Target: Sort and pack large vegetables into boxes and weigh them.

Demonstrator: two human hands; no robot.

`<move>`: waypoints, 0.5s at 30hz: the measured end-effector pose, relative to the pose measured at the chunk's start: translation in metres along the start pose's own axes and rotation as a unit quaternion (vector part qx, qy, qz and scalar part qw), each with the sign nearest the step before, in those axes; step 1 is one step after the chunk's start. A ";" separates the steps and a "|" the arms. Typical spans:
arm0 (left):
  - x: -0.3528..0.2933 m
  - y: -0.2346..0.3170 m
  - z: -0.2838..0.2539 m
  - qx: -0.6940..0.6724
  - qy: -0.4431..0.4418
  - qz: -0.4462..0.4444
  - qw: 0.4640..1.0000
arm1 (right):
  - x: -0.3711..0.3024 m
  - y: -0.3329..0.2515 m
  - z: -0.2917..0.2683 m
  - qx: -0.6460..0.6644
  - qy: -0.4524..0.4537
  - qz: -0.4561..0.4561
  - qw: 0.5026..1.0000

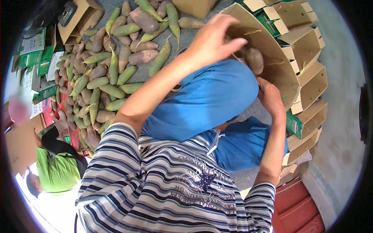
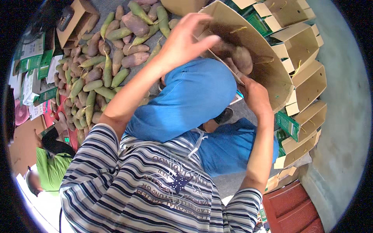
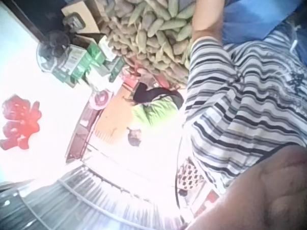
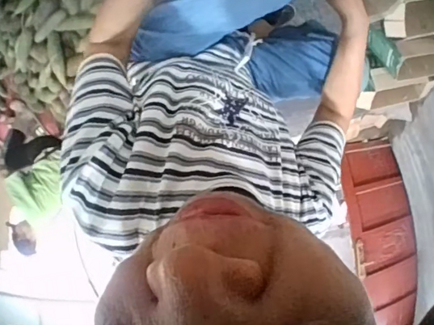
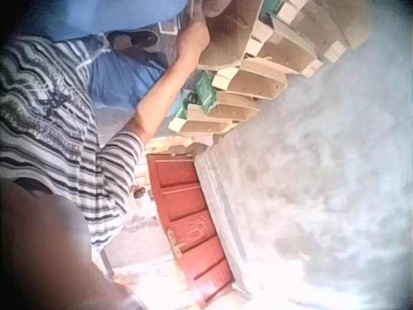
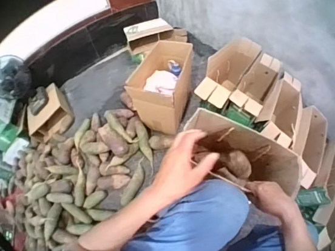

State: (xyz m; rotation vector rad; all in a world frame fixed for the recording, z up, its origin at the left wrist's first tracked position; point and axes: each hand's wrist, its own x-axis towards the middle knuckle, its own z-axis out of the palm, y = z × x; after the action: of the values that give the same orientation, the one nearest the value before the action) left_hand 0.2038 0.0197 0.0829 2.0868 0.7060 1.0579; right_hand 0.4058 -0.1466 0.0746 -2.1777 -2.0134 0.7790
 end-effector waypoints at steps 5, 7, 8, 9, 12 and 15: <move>-0.086 -0.083 -0.042 0.142 -0.004 -0.124 0.982 | 0.001 -0.001 -0.007 0.003 -0.031 0.020 0.999; -0.135 -0.116 -0.060 0.204 -0.033 -0.210 0.956 | 0.001 -0.002 -0.008 0.003 -0.034 0.023 0.999; -0.158 -0.131 -0.070 0.231 -0.067 -0.269 0.933 | 0.001 -0.001 -0.008 0.002 -0.032 0.032 0.999; -0.183 -0.144 -0.080 0.273 -0.112 -0.322 0.900 | 0.002 0.000 -0.008 0.010 -0.031 0.018 0.999; -0.257 -0.166 -0.108 0.360 -0.234 -0.463 0.776 | 0.002 -0.001 -0.007 0.002 -0.017 0.015 1.000; -0.304 -0.173 -0.135 0.405 -0.204 -0.528 0.719 | 0.001 0.002 -0.004 -0.001 -0.025 0.028 0.999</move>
State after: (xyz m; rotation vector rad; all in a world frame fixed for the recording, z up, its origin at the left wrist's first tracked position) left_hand -0.0955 -0.0461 -0.1334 1.8391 2.0034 -0.4539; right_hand 0.4093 -0.1447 0.0768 -2.2474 -1.9847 0.8447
